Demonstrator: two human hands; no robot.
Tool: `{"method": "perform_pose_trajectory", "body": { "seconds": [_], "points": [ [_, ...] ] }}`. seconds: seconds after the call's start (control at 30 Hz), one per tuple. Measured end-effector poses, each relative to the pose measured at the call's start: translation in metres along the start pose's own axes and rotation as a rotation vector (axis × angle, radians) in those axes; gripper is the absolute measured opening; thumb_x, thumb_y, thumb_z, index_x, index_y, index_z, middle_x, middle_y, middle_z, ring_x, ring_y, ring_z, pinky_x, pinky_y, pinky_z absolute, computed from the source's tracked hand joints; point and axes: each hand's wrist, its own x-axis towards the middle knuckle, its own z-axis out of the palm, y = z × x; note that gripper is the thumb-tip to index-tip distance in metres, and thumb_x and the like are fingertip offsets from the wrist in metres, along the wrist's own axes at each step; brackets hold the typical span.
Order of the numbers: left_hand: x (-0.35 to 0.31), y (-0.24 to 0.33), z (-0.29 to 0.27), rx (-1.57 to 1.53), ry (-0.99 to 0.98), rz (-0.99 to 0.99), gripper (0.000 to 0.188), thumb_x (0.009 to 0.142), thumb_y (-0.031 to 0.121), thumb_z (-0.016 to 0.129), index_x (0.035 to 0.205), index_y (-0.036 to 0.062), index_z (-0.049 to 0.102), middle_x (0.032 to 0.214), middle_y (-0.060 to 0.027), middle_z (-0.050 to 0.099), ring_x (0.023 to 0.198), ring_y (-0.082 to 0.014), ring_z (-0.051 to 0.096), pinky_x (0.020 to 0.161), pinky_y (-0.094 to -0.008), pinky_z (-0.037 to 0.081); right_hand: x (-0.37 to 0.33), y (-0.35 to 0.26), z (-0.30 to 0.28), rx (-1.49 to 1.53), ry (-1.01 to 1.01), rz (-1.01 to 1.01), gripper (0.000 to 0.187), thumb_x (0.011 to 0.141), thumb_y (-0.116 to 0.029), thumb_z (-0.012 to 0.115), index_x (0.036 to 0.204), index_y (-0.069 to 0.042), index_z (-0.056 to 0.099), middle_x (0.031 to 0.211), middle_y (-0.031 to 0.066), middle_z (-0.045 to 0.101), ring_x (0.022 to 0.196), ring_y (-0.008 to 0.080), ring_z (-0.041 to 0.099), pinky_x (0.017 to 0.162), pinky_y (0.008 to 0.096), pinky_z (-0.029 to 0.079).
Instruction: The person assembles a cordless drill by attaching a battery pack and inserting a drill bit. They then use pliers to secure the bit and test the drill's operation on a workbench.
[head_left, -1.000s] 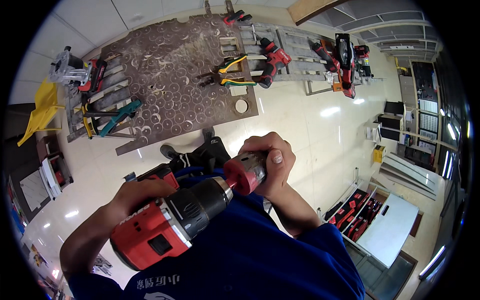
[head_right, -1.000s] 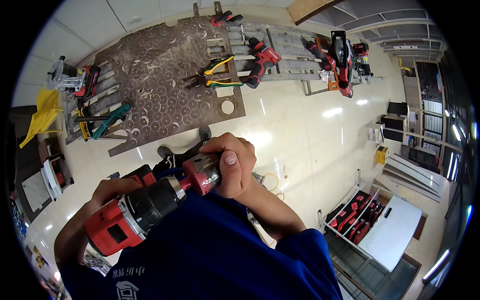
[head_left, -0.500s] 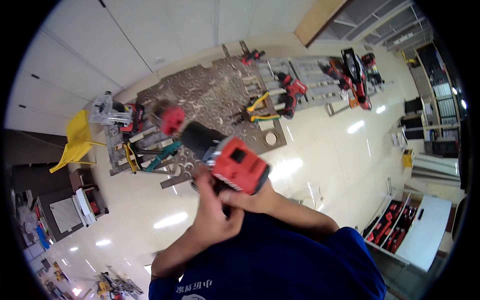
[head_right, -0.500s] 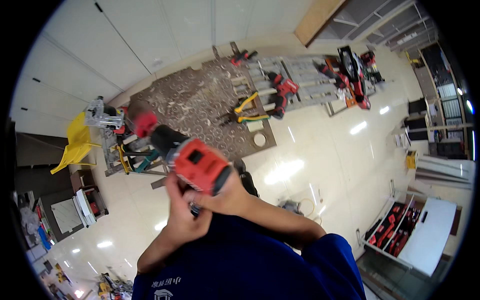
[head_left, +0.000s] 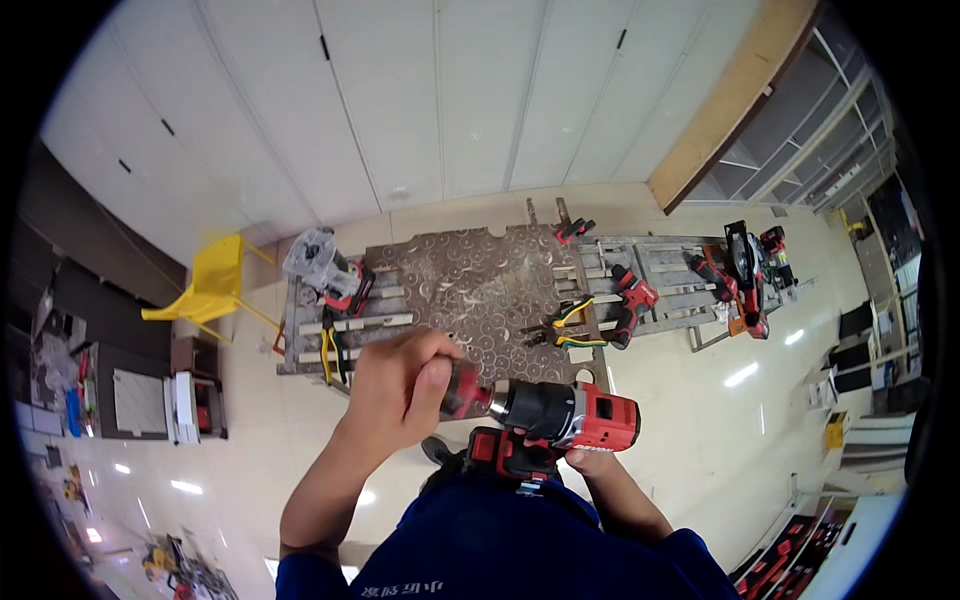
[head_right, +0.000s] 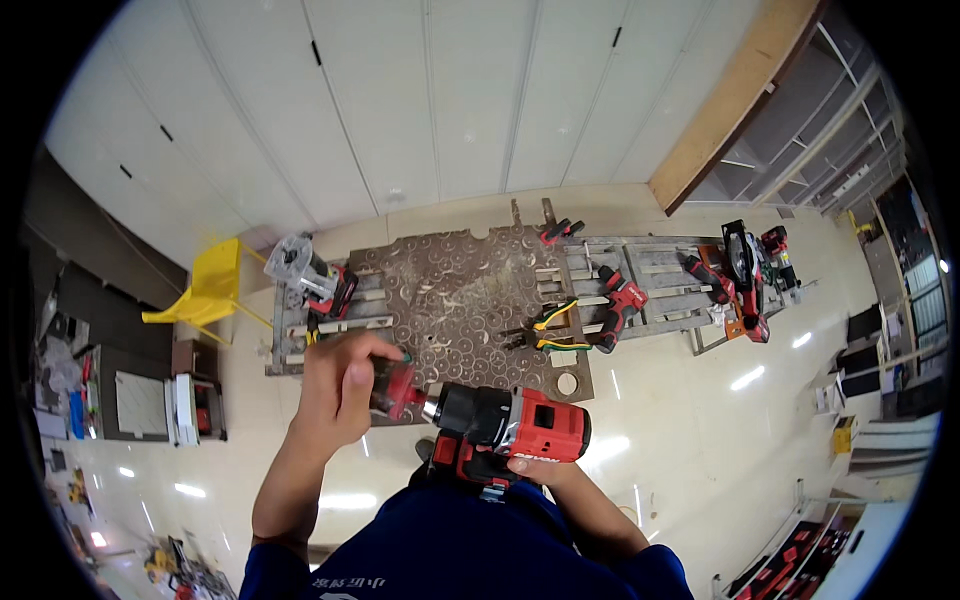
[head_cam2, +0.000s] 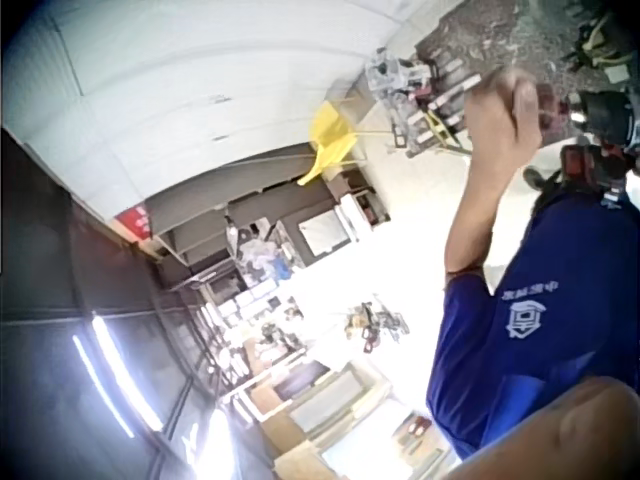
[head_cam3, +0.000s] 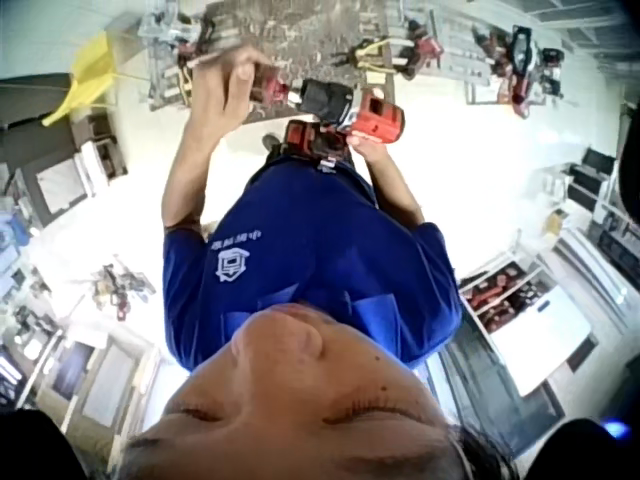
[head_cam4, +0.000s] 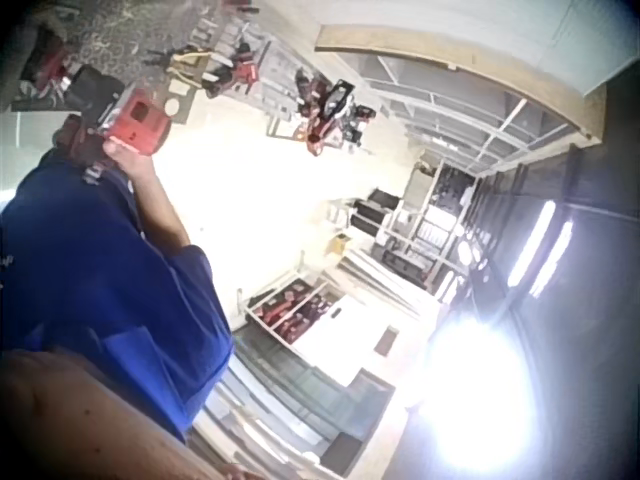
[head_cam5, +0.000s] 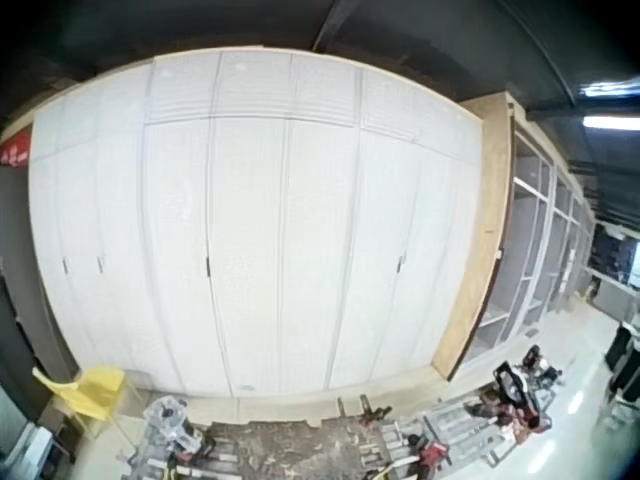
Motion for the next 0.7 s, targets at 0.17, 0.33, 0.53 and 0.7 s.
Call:
{"method": "perform_pose_trajectory", "body": {
  "seconds": [0.17,0.33,0.53,0.7],
  "points": [
    [-0.009,-0.019,0.023,-0.025,0.173,0.062,0.051,0.099,0.045,0.044,0.092,-0.0017,0.062,0.063,-0.0139,0.054,0.051,-0.0278,0.055,0.05,-0.0362,0.042,0.004,-0.02,-0.001,0.095,0.056,-0.014,0.076,0.077,-0.045,0.08,0.129,0.003,0.05,0.116,0.0147,0.065,0.103,0.0244,0.066,0.091,0.0387,0.051],
    [-0.001,-0.023,0.029,0.135,0.287,0.381,0.052,0.099,0.041,0.04,0.083,-0.0026,0.062,0.057,-0.0114,0.055,0.05,-0.0266,0.059,0.049,-0.0342,0.045,0.013,-0.022,-0.01,0.16,-0.097,-0.109,0.044,0.084,-0.023,0.076,0.118,0.0,0.061,0.113,0.0131,0.066,0.103,0.0228,0.065,0.09,0.0377,0.051],
    [-0.004,-0.017,0.022,0.281,0.11,0.487,0.049,0.096,0.041,0.043,0.08,-0.0014,0.063,0.062,-0.0117,0.06,0.055,-0.03,0.063,0.054,-0.0385,0.051,-0.003,0.05,-0.038,0.183,-0.311,-0.115,0.051,0.086,-0.033,0.073,0.121,0.001,0.06,0.116,0.0129,0.065,0.104,0.0238,0.063,0.09,0.0376,0.051],
    [-0.002,-0.01,0.015,0.307,0.067,0.466,0.052,0.096,0.046,0.044,0.08,-0.0007,0.061,0.062,-0.0116,0.06,0.054,-0.0296,0.063,0.053,-0.0379,0.051,0.034,0.021,-0.038,0.251,-0.611,-0.185,0.058,0.085,-0.043,0.074,0.12,0.001,0.059,0.113,0.0111,0.064,0.085,0.018,0.062,0.075,0.0336,0.05]
  ]
}}
